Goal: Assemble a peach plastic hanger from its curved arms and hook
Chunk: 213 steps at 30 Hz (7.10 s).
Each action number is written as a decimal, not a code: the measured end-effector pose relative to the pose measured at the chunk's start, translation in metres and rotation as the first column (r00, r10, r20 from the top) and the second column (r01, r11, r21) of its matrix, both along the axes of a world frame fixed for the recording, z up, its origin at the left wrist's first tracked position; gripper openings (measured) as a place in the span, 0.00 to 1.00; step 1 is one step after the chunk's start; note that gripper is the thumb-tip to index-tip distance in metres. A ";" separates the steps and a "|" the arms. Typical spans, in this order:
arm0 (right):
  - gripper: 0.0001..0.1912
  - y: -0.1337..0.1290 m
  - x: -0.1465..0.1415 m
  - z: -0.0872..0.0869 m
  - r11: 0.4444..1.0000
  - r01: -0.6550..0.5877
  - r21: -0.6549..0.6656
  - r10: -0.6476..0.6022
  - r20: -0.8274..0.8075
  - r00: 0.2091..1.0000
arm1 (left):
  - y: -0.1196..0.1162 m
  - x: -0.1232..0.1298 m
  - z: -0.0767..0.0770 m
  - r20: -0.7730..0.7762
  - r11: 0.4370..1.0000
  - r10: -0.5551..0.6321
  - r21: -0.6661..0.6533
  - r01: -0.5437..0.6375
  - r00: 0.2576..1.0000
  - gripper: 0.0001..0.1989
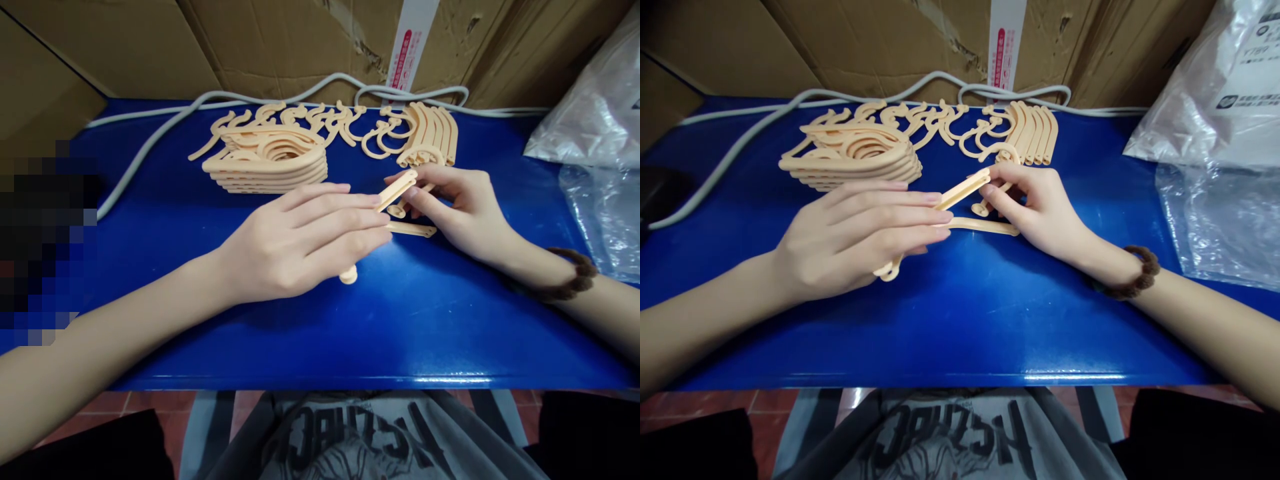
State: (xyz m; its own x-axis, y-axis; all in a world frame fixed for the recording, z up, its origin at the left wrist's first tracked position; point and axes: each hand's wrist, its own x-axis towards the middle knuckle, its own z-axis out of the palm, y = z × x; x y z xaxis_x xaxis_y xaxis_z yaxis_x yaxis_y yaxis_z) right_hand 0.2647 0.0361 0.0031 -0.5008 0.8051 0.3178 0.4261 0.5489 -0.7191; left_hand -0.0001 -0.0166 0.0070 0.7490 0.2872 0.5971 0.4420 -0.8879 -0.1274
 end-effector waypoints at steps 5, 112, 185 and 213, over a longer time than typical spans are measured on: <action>0.14 0.000 0.001 -0.001 0.999 0.011 0.031 -0.011 0.015 1.000 | 0.003 0.004 0.005 -0.006 0.967 -0.008 0.254 0.009 1.000 0.11; 0.18 -0.009 -0.009 0.009 0.967 -0.120 -0.225 0.081 -0.174 0.981 | -0.017 0.013 0.003 0.134 0.921 0.045 -0.389 0.010 0.990 0.17; 0.06 0.002 -0.007 -0.003 0.934 -0.009 -0.358 -0.141 -0.389 0.910 | 0.007 0.005 0.008 0.478 0.926 0.277 -0.364 -0.099 0.834 0.08; 0.06 0.002 -0.004 -0.005 0.926 -0.143 -0.351 -0.022 -0.426 0.904 | 0.007 0.005 -0.006 -0.077 0.935 0.342 -0.071 -0.347 0.936 0.17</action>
